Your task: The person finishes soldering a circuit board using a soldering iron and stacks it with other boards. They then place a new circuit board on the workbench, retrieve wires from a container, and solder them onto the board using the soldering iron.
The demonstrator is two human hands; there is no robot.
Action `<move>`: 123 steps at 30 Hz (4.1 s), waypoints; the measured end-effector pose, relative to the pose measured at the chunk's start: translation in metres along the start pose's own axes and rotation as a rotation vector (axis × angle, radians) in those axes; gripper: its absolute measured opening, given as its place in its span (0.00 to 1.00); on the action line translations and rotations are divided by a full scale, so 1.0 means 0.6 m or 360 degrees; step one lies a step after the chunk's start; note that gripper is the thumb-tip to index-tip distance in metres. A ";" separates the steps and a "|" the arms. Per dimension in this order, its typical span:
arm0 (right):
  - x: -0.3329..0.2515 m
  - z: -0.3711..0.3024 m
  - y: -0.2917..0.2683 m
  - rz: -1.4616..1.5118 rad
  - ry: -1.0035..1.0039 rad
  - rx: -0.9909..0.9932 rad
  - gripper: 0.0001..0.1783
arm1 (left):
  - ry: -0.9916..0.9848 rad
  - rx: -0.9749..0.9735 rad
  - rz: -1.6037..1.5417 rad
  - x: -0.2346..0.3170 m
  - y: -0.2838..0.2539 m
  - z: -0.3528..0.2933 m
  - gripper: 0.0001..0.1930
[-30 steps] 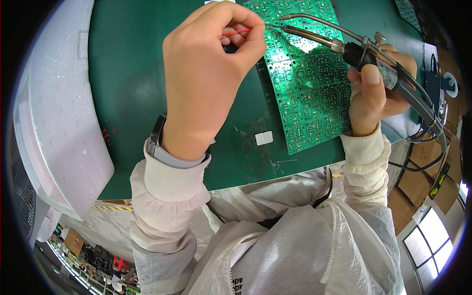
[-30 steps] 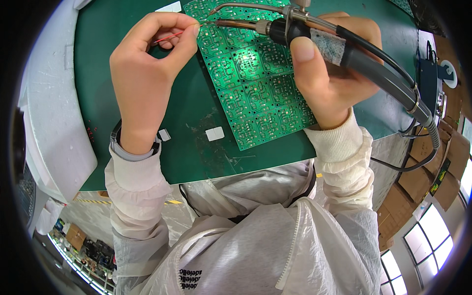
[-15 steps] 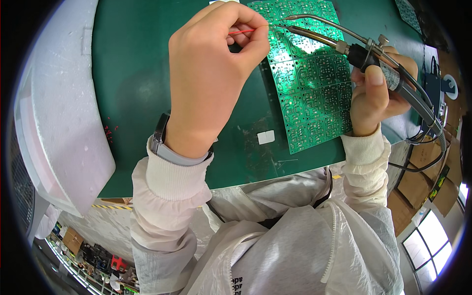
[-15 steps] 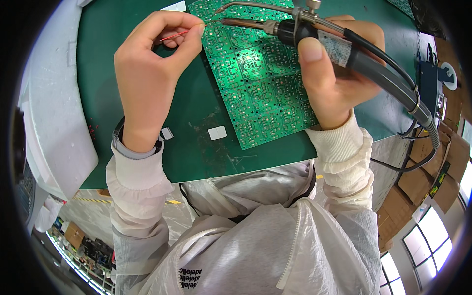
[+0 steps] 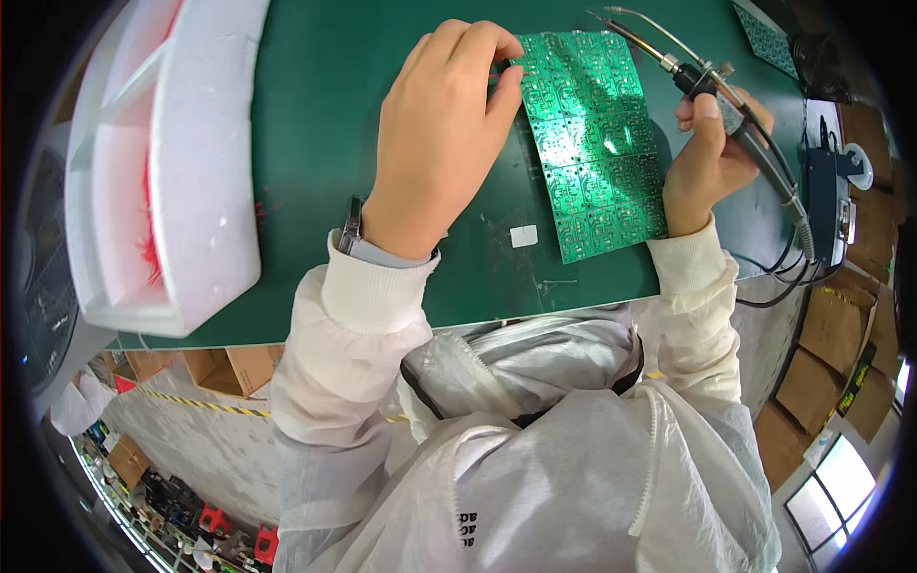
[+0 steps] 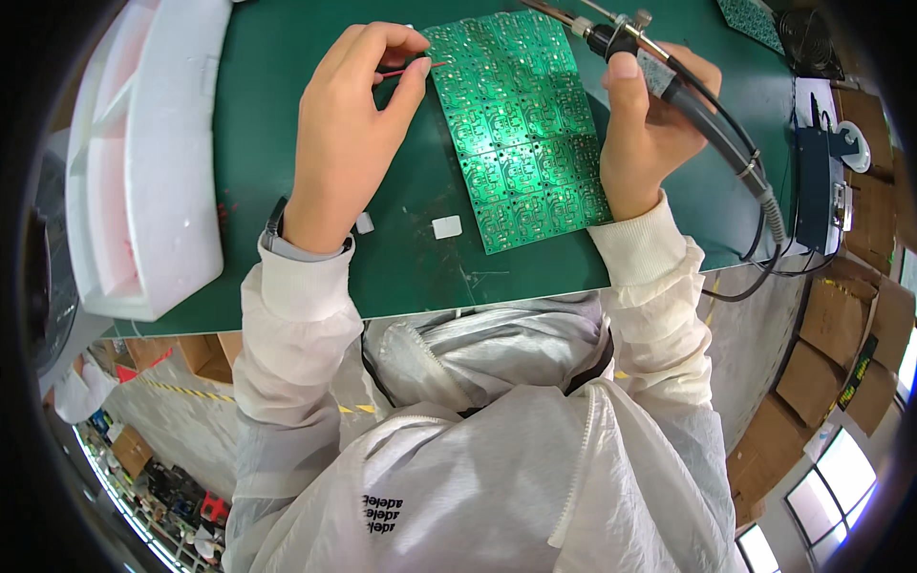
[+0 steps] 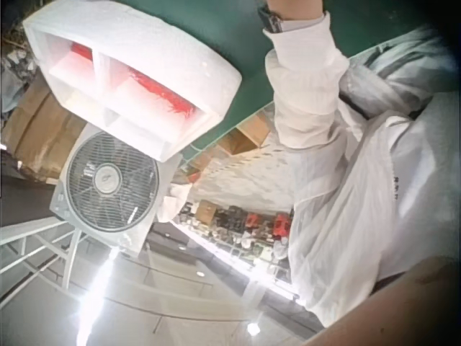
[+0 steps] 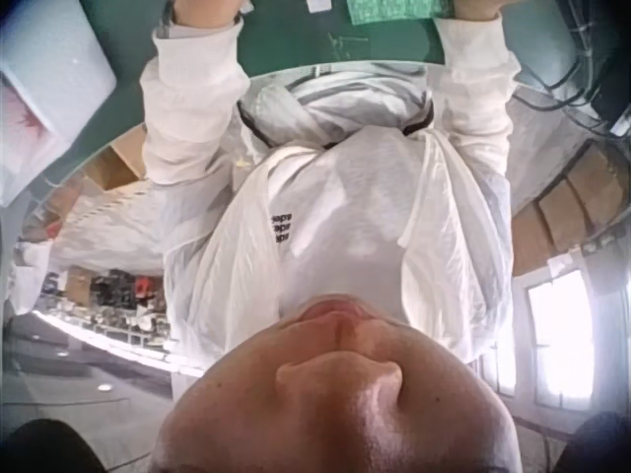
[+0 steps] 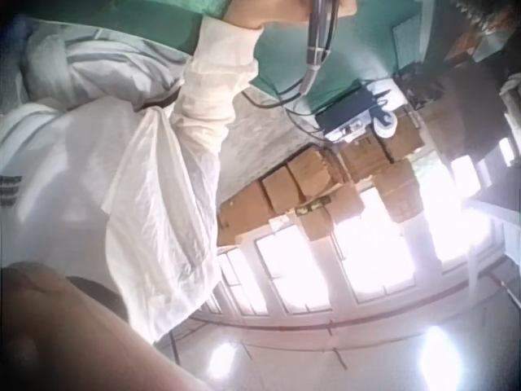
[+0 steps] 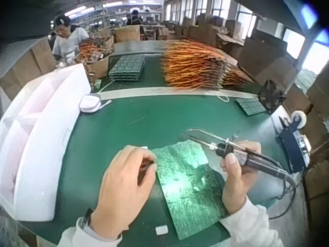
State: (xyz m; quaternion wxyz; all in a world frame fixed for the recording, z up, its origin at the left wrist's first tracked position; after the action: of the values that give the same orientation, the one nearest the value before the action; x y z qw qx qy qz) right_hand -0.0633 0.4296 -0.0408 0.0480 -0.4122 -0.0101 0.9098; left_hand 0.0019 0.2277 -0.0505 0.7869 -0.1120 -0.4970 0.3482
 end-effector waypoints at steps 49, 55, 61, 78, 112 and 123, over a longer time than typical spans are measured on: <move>0.013 -0.013 0.001 0.0041 0.0191 -0.0024 0.14 | -0.0832 0.0112 0.0083 -0.151 -0.417 -0.033 0.11; 0.014 -0.018 0.002 0.0013 0.0181 -0.0028 0.14 | -0.0361 0.0557 0.0180 0.032 -0.338 -0.048 0.08; 0.014 -0.009 0.005 0.0068 0.0184 -0.0047 0.14 | 0.0084 -0.0313 -0.0093 0.124 -0.004 -0.110 0.05; 0.002 -0.004 -0.019 0.0086 0.0262 0.0105 0.16 | 0.0211 -0.0265 0.0279 0.130 0.075 -0.120 0.07; 0.003 -0.003 -0.026 0.0115 0.0266 0.0030 0.12 | 0.0024 -0.0173 -0.0177 0.060 -0.002 -0.024 0.04; 0.002 -0.005 -0.004 0.0159 0.0286 -0.0129 0.12 | -0.0050 -0.0165 -0.0326 -0.005 -0.003 0.013 0.04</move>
State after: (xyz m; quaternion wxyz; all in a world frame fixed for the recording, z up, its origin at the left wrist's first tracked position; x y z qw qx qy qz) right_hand -0.0618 0.4319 -0.0439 -0.0135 -0.4937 -0.0219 0.8692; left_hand -0.0047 0.2233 -0.0482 0.8036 -0.0959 -0.5355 0.2415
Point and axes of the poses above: each hand's wrist, its own z-axis towards the middle knuckle, its own y-axis out of the palm, x = y × z, the point moved 7 cm from there along z, towards the middle knuckle, and after that the axes turned 7 degrees about -z, right-handed, at the moved point
